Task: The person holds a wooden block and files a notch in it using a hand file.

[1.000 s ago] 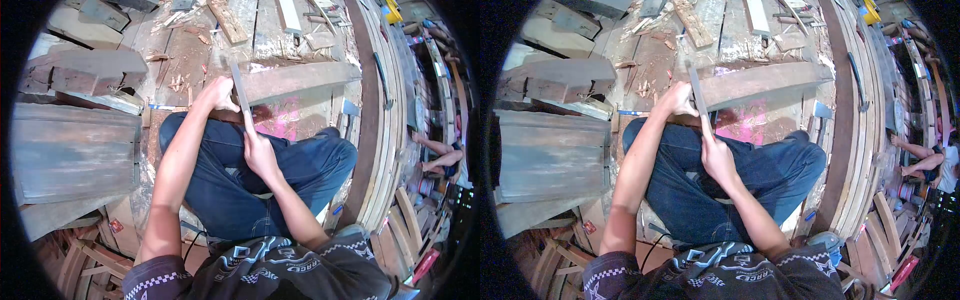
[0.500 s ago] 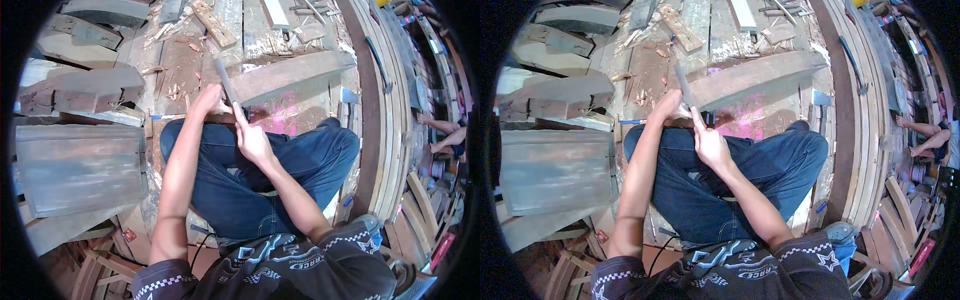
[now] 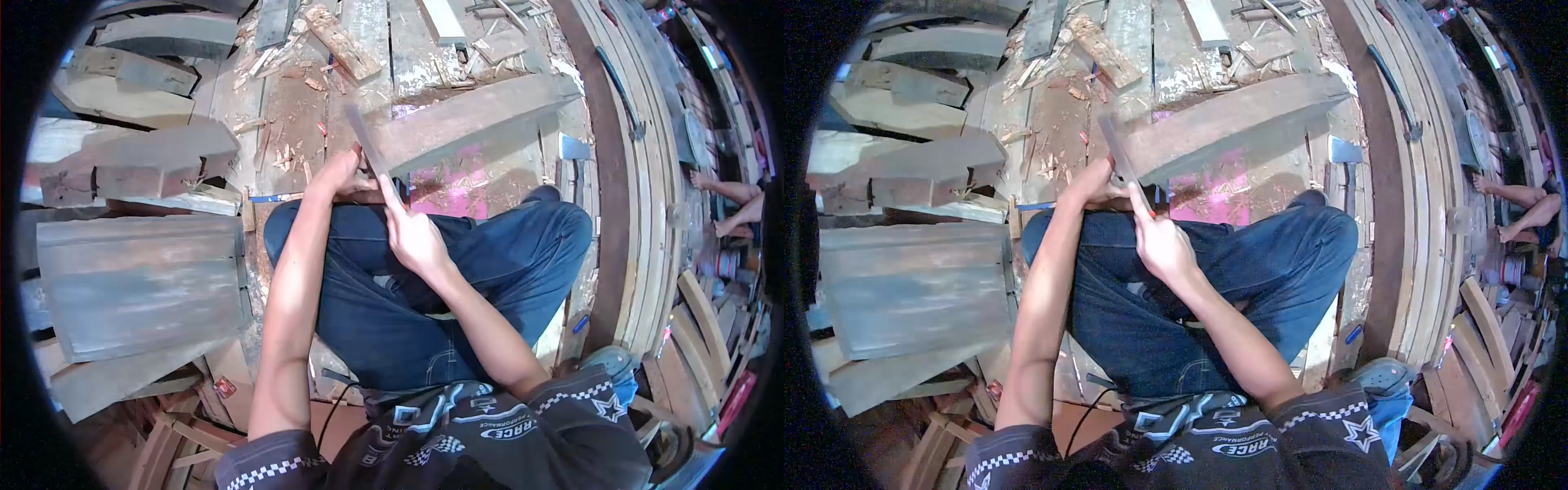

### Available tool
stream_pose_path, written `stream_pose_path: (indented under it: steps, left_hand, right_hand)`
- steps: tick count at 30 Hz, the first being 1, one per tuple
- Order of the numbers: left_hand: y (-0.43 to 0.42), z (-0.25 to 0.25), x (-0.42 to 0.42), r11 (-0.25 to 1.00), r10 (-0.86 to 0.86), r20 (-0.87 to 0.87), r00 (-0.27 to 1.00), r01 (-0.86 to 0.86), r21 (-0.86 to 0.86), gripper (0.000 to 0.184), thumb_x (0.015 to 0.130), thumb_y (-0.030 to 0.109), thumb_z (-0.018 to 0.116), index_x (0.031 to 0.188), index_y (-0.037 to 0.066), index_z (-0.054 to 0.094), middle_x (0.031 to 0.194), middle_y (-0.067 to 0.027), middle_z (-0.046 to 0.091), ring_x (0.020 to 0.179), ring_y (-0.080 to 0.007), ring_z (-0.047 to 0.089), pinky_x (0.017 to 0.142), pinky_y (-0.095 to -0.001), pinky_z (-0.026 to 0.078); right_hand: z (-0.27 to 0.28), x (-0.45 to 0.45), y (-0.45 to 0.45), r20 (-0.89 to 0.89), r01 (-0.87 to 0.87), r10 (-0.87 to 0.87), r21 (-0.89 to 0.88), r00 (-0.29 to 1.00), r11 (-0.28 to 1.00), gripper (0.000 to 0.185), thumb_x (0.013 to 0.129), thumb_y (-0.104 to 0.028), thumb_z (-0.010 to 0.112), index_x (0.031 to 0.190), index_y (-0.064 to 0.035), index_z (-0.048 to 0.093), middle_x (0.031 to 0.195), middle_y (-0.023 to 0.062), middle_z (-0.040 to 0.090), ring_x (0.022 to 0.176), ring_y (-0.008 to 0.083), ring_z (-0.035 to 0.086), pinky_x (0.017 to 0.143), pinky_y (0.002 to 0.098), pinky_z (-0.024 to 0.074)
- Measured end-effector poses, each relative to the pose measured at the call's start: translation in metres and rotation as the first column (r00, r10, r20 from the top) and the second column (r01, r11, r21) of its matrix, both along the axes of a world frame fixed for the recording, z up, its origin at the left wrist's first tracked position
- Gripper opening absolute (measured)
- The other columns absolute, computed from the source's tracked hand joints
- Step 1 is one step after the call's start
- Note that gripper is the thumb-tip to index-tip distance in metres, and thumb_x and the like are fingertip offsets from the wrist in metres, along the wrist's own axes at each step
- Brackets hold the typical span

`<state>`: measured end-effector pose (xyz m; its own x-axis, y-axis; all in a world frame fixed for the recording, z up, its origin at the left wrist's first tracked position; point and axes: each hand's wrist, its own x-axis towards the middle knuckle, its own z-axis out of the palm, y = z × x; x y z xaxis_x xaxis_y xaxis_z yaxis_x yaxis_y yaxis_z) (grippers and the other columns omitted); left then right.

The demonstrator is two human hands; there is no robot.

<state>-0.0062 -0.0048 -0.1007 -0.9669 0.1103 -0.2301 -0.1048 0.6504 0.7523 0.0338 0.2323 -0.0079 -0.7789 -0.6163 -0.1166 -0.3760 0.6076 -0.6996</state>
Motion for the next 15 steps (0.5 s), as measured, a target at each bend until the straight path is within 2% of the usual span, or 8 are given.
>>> stream_pose_path:
  steps: [3, 4, 6, 9, 11, 12, 14, 15]
  left_hand:
    - [0.001, 0.003, -0.003, 0.997, -0.071, -0.030, 0.997, 0.071, -0.019, 0.047, 0.076, 0.027, 0.082, 0.111, 0.005, 0.060, 0.101, -0.0167, 0.068, 0.091, -0.0321, 0.065, 0.082, -0.0404, 0.053]
    - [0.000, -0.004, -0.008, 0.970, 0.046, 0.127, 0.991, -0.075, 0.231, 0.044, 0.077, 0.025, 0.080, 0.111, 0.005, 0.060, 0.099, -0.0159, 0.068, 0.090, -0.0318, 0.064, 0.081, -0.0402, 0.053]
    - [0.004, -0.021, -0.011, 0.686, 0.123, 0.501, 0.857, -0.438, 0.580, 0.040, 0.079, 0.021, 0.078, 0.111, 0.006, 0.061, 0.096, -0.0144, 0.068, 0.087, -0.0311, 0.064, 0.080, -0.0398, 0.052]
    - [0.006, -0.002, -0.002, 0.910, 0.044, 0.167, 0.985, -0.108, 0.400, 0.034, 0.081, 0.012, 0.074, 0.112, 0.005, 0.062, 0.103, -0.0106, 0.070, 0.094, -0.0254, 0.064, 0.083, -0.0387, 0.052]
    - [0.006, 0.008, 0.001, 0.986, -0.122, -0.127, 0.984, 0.135, 0.103, 0.040, 0.079, 0.012, 0.076, 0.116, 0.005, 0.062, 0.109, -0.0138, 0.068, 0.099, -0.0277, 0.064, 0.086, -0.0395, 0.052]
    - [0.006, 0.004, 0.001, 0.986, -0.049, -0.079, 0.996, 0.061, 0.155, 0.044, 0.078, 0.016, 0.078, 0.117, 0.005, 0.061, 0.108, -0.0166, 0.067, 0.099, -0.0301, 0.065, 0.087, -0.0406, 0.052]
    - [0.006, 0.030, -0.004, 0.980, -0.199, -0.114, 0.973, 0.195, -0.041, 0.044, 0.081, 0.018, 0.077, 0.120, 0.005, 0.060, 0.110, -0.0132, 0.069, 0.100, -0.0266, 0.065, 0.089, -0.0399, 0.052]
    - [0.003, 0.009, -0.004, 0.987, -0.134, -0.051, 0.990, 0.138, 0.081, 0.046, 0.081, 0.019, 0.077, 0.121, 0.005, 0.060, 0.111, -0.0131, 0.069, 0.100, -0.0269, 0.065, 0.089, -0.0400, 0.052]
  right_hand:
    - [0.002, 0.013, 0.019, -0.011, -0.028, 0.029, 0.046, 1.000, 0.999, 0.066, 0.096, -0.012, 0.053, 0.156, -0.0179, 0.027, 0.069, 0.0271, 0.062, 0.063, 0.0450, 0.065, 0.058, 0.0555, 0.0513]
    - [0.002, 0.013, 0.022, -0.038, -0.038, 0.041, 0.083, 0.998, 0.996, 0.069, 0.095, -0.013, 0.054, 0.156, -0.0207, 0.025, 0.069, 0.0268, 0.063, 0.063, 0.0448, 0.065, 0.056, 0.0554, 0.0522]
    - [-0.001, 0.004, 0.012, -0.035, -0.026, 0.027, 0.029, 0.999, 0.999, 0.068, 0.095, -0.013, 0.054, 0.156, -0.0200, 0.025, 0.071, 0.0270, 0.064, 0.063, 0.0450, 0.065, 0.056, 0.0555, 0.0524]
    - [-0.012, -0.013, -0.010, -0.021, -0.011, 0.011, 0.029, 1.000, 1.000, 0.065, 0.097, -0.016, 0.051, 0.156, -0.0206, 0.025, 0.075, 0.0282, 0.065, 0.065, 0.0470, 0.065, 0.060, 0.0567, 0.0525]
    - [-0.010, -0.012, -0.011, -0.045, -0.013, 0.014, 0.025, 0.999, 1.000, 0.064, 0.098, -0.016, 0.051, 0.156, -0.0195, 0.025, 0.073, 0.0287, 0.063, 0.063, 0.0465, 0.063, 0.058, 0.0556, 0.0498]
    - [0.003, -0.008, -0.005, 0.007, -0.027, 0.027, 0.080, 1.000, 0.996, 0.065, 0.098, -0.014, 0.052, 0.156, -0.0193, 0.025, 0.072, 0.0282, 0.063, 0.064, 0.0456, 0.064, 0.057, 0.0548, 0.0503]
    - [-0.003, 0.006, 0.016, -0.036, -0.044, 0.047, 0.085, 0.998, 0.995, 0.066, 0.097, -0.012, 0.053, 0.156, -0.0199, 0.025, 0.069, 0.0283, 0.062, 0.063, 0.0442, 0.064, 0.056, 0.0538, 0.0499]
    - [-0.008, 0.013, 0.024, -0.051, -0.022, 0.025, 0.058, 0.998, 0.998, 0.067, 0.095, -0.012, 0.052, 0.156, -0.0224, 0.026, 0.067, 0.0289, 0.060, 0.061, 0.0464, 0.063, 0.055, 0.0540, 0.0520]
